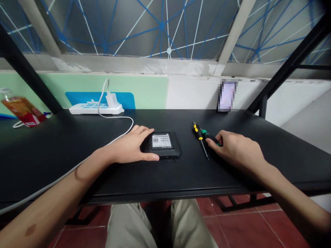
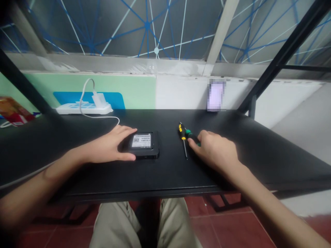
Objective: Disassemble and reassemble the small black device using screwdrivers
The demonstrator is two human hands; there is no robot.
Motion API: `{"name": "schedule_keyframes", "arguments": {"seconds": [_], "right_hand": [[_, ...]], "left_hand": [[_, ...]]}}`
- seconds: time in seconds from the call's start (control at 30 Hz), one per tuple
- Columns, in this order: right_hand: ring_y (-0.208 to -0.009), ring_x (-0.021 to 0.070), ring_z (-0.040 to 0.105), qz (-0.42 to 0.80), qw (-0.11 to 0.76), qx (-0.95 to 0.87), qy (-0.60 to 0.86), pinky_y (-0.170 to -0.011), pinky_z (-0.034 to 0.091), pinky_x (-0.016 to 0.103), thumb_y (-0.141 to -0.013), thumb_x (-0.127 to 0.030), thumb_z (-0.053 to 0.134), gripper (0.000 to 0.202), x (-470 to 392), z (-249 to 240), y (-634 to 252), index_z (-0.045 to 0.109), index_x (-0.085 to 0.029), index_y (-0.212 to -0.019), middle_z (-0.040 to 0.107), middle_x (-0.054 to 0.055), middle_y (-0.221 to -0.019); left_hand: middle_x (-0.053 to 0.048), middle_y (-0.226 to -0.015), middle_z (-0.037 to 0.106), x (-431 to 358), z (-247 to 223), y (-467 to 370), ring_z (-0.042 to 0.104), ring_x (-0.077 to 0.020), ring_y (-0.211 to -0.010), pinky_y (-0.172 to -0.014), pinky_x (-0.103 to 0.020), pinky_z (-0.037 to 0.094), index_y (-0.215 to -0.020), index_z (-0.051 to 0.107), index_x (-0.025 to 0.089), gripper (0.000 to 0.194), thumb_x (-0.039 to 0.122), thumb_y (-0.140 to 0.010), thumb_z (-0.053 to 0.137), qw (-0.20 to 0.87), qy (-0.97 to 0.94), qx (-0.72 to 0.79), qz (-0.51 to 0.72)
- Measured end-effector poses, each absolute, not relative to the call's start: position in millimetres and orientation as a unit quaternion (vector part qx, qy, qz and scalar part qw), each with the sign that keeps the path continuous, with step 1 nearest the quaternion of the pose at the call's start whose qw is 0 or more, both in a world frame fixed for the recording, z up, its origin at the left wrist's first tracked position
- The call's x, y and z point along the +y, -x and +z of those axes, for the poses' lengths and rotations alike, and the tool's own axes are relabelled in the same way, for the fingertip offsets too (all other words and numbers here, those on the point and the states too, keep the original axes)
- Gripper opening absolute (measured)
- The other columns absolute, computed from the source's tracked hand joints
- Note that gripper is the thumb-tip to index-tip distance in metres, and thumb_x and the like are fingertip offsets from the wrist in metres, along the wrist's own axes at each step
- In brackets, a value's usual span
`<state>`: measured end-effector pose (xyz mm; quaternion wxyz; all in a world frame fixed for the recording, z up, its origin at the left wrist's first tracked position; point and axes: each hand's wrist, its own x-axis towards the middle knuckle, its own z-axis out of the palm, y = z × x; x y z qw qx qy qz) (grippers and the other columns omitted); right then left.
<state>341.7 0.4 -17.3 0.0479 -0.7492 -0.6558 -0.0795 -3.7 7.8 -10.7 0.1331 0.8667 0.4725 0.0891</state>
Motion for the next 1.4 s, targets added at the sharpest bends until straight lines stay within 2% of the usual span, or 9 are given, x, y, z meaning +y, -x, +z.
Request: {"name": "schedule_keyframes", "arguments": {"seconds": [0.17, 0.3, 0.4, 0.43, 0.53, 0.7, 1.0, 1.23, 1.4], "right_hand": [[-0.069, 0.0313, 0.066, -0.051, 0.144, -0.626, 0.765, -0.059, 0.041, 0.037, -0.084, -0.060, 0.055, 0.038, 10, -17, -348, 0.058, -0.022, -0.092, 0.070, 0.011, -0.077], [-0.071, 0.0260, 0.065, 0.024, 0.384, -0.600, 0.701, -0.066, 0.046, 0.038, -0.080, -0.052, 0.070, 0.035, 27, 1, -354, 0.055, -0.023, -0.091, 0.069, 0.010, -0.078], [-0.063, 0.0184, 0.061, 0.245, 0.582, -0.571, 0.525, -0.065, 0.049, 0.035, -0.069, -0.041, 0.084, 0.036, 46, 14, -350, 0.061, -0.023, -0.089, 0.066, 0.002, -0.070], [-0.065, 0.0168, 0.060, 0.279, 0.598, -0.566, 0.493, -0.066, 0.051, 0.034, -0.070, -0.044, 0.083, 0.033, 53, 17, -347, 0.062, -0.024, -0.085, 0.063, 0.001, -0.069], [-0.070, 0.0157, 0.062, 0.345, 0.614, -0.559, 0.439, -0.067, 0.053, 0.032, -0.079, -0.054, 0.073, 0.031, 71, 17, -335, 0.059, -0.027, -0.076, 0.061, 0.000, -0.071], [-0.077, 0.0153, 0.068, 0.446, 0.644, -0.522, 0.336, -0.075, 0.058, 0.032, -0.084, -0.048, 0.072, 0.022, 78, -2, -314, 0.065, -0.028, -0.089, 0.067, -0.002, -0.079], [-0.075, 0.0140, 0.070, 0.338, 0.695, -0.532, 0.347, -0.060, 0.058, 0.026, -0.081, -0.036, 0.077, 0.031, 53, -17, -295, 0.068, -0.025, -0.108, 0.072, 0.000, -0.083], [-0.081, 0.0149, 0.072, 0.279, 0.701, -0.565, 0.334, -0.065, 0.058, 0.027, -0.086, -0.029, 0.072, 0.024, 50, -17, -296, 0.067, -0.025, -0.110, 0.072, -0.001, -0.081], [-0.087, 0.0168, 0.074, 0.258, 0.695, -0.581, 0.336, -0.070, 0.059, 0.030, -0.088, -0.032, 0.070, 0.025, 49, -18, -298, 0.066, -0.027, -0.111, 0.073, 0.000, -0.087]], "left_hand": [[-0.016, -0.154, 0.043, 9, -11, 3, 0.037, -0.0372, -0.140, -0.115, -0.049, 0.035, -0.157, 0.033, 0.018, 0.103, 0.080, -0.080, 0.060, 0.125, -0.866, 0.476, 0.083], [-0.016, -0.154, 0.043, 9, -11, 3, 0.037, -0.0368, -0.140, -0.116, -0.049, 0.035, -0.157, 0.032, 0.016, 0.105, 0.080, -0.079, 0.060, 0.130, -0.864, 0.480, 0.080], [-0.016, -0.154, 0.042, 9, -11, 3, 0.037, -0.0371, -0.140, -0.115, -0.049, 0.035, -0.157, 0.032, 0.017, 0.105, 0.081, -0.078, 0.060, 0.130, -0.864, 0.480, 0.080], [-0.016, -0.154, 0.042, 9, -11, 3, 0.037, -0.0372, -0.140, -0.115, -0.049, 0.035, -0.157, 0.032, 0.016, 0.106, 0.081, -0.078, 0.060, 0.131, -0.864, 0.480, 0.079], [-0.016, -0.154, 0.042, 9, -11, 3, 0.036, -0.0374, -0.140, -0.116, -0.049, 0.035, -0.157, 0.032, 0.015, 0.107, 0.080, -0.078, 0.061, 0.138, -0.862, 0.481, 0.080], [-0.015, -0.155, 0.041, 9, -11, 3, 0.036, -0.0372, -0.141, -0.116, -0.049, 0.035, -0.158, 0.031, 0.017, 0.106, 0.080, -0.077, 0.061, 0.143, -0.861, 0.482, 0.082], [-0.015, -0.155, 0.041, 9, -13, 4, 0.036, -0.0379, -0.141, -0.116, -0.052, 0.035, -0.158, 0.031, 0.019, 0.106, 0.082, -0.078, 0.059, 0.132, -0.863, 0.480, 0.082], [-0.015, -0.155, 0.042, 7, -11, 3, 0.037, -0.0386, -0.141, -0.115, -0.052, 0.036, -0.158, 0.031, 0.021, 0.103, 0.080, -0.078, 0.059, 0.135, -0.862, 0.482, 0.080], [-0.016, -0.155, 0.042, 7, -9, 2, 0.036, -0.0390, -0.141, -0.116, -0.051, 0.035, -0.158, 0.032, 0.016, 0.106, 0.081, -0.078, 0.059, 0.133, -0.860, 0.487, 0.075]]}}
